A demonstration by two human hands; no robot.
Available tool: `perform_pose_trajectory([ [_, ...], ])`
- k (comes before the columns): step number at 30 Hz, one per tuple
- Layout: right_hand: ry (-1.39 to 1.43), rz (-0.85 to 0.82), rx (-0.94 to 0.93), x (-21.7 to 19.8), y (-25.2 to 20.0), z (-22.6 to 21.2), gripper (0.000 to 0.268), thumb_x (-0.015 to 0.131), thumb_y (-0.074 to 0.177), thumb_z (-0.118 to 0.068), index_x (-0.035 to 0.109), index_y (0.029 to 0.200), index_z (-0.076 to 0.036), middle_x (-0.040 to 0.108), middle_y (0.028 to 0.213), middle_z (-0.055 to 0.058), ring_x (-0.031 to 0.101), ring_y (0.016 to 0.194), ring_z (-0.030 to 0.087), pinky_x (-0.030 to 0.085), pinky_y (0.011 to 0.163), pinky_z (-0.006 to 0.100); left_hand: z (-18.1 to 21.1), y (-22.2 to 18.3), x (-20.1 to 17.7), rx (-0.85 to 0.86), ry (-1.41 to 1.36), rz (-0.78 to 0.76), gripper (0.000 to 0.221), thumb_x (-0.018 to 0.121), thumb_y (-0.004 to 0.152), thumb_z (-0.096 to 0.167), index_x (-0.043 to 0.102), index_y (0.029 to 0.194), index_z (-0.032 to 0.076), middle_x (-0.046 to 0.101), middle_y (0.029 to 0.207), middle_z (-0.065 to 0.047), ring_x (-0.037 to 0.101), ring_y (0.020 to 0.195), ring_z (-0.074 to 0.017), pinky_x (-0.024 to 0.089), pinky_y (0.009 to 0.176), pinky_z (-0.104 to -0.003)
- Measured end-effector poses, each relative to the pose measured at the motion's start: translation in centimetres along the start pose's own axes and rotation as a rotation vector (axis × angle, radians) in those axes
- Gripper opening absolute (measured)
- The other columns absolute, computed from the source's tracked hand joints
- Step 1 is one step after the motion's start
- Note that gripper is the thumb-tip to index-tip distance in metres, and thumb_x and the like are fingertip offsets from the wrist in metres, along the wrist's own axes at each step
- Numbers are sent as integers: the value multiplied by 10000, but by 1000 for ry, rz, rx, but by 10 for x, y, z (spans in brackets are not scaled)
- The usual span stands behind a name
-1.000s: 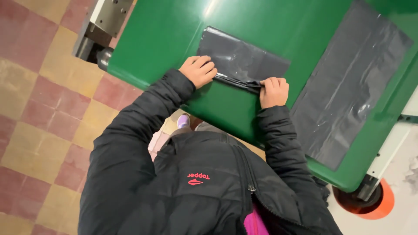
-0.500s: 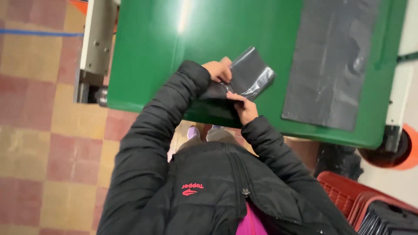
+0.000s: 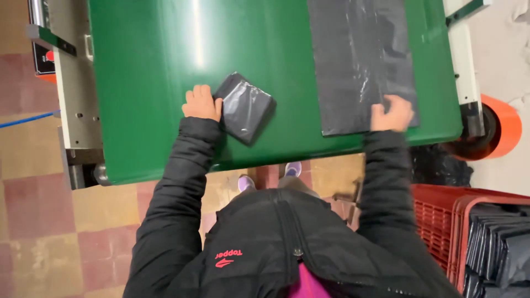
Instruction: Folding black plastic bags on a conveyor belt and placing them into a collection crate.
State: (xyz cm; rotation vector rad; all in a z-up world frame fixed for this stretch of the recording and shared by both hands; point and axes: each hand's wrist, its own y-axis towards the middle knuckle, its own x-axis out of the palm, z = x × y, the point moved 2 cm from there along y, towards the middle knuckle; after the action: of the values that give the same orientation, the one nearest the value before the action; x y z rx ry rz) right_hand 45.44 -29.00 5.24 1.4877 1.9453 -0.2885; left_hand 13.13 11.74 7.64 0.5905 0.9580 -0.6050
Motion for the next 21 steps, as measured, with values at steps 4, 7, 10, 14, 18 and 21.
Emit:
perform_pose_trajectory([
  [4, -707, 119, 221, -72, 60, 98, 775, 946, 683, -411, 585, 1166, 77, 577, 1158, 285, 547, 1055, 490, 445, 929, 558, 124, -3, -3, 418, -105, 149, 324, 785, 697, 239, 655, 936, 62, 642, 992, -135, 610, 975, -364, 528, 867, -504],
  [7, -575, -15, 397, -72, 81, 146, 887, 951, 593, -429, 569, 1221, 67, 634, 1177, 297, 638, 1059, 469, 526, 894, 533, 241, -22, 27, 649, -261, -234, 316, 793, 712, 299, 682, 945, 116, 674, 1107, -77, 628, 1117, -317, 530, 911, -456],
  [10, -587, -273, 330, -56, 98, 209, 701, 915, 748, -451, 700, 1213, 28, 710, 1188, 293, 678, 1121, 438, 541, 988, 487, 275, -52, 101, 913, -261, 8, 771, 814, 597, 509, 606, 1198, 72, 605, 1287, -143, 548, 1256, -351, 498, 936, -524],
  [14, -328, -195, 78, -71, 113, 146, 610, 914, 814, -337, 680, 1263, 3, 721, 1143, 246, 693, 1077, 397, 542, 957, 469, 299, -39, 122, 822, -157, -52, 988, 803, 572, 627, 503, 1307, 39, 537, 1328, -180, 492, 1266, -371, 479, 943, -578],
  [18, 158, -106, 192, -114, 105, 14, 581, 790, 877, -168, 570, 1407, -77, 673, 1012, 156, 610, 763, 242, 514, 699, 388, 273, -40, 153, 686, -63, -318, 594, 739, 773, 425, 599, 1227, 69, 621, 1179, -101, 579, 1126, -309, 533, 823, -455],
  [21, 340, -344, 272, -140, 127, 5, 456, 724, 936, -151, 601, 1364, -51, 684, 1062, 110, 591, 697, 181, 491, 590, 359, 255, -16, 134, 640, -194, -422, 238, 692, 912, 252, 678, 1118, 133, 694, 1069, -58, 658, 1019, -297, 557, 774, -416],
])
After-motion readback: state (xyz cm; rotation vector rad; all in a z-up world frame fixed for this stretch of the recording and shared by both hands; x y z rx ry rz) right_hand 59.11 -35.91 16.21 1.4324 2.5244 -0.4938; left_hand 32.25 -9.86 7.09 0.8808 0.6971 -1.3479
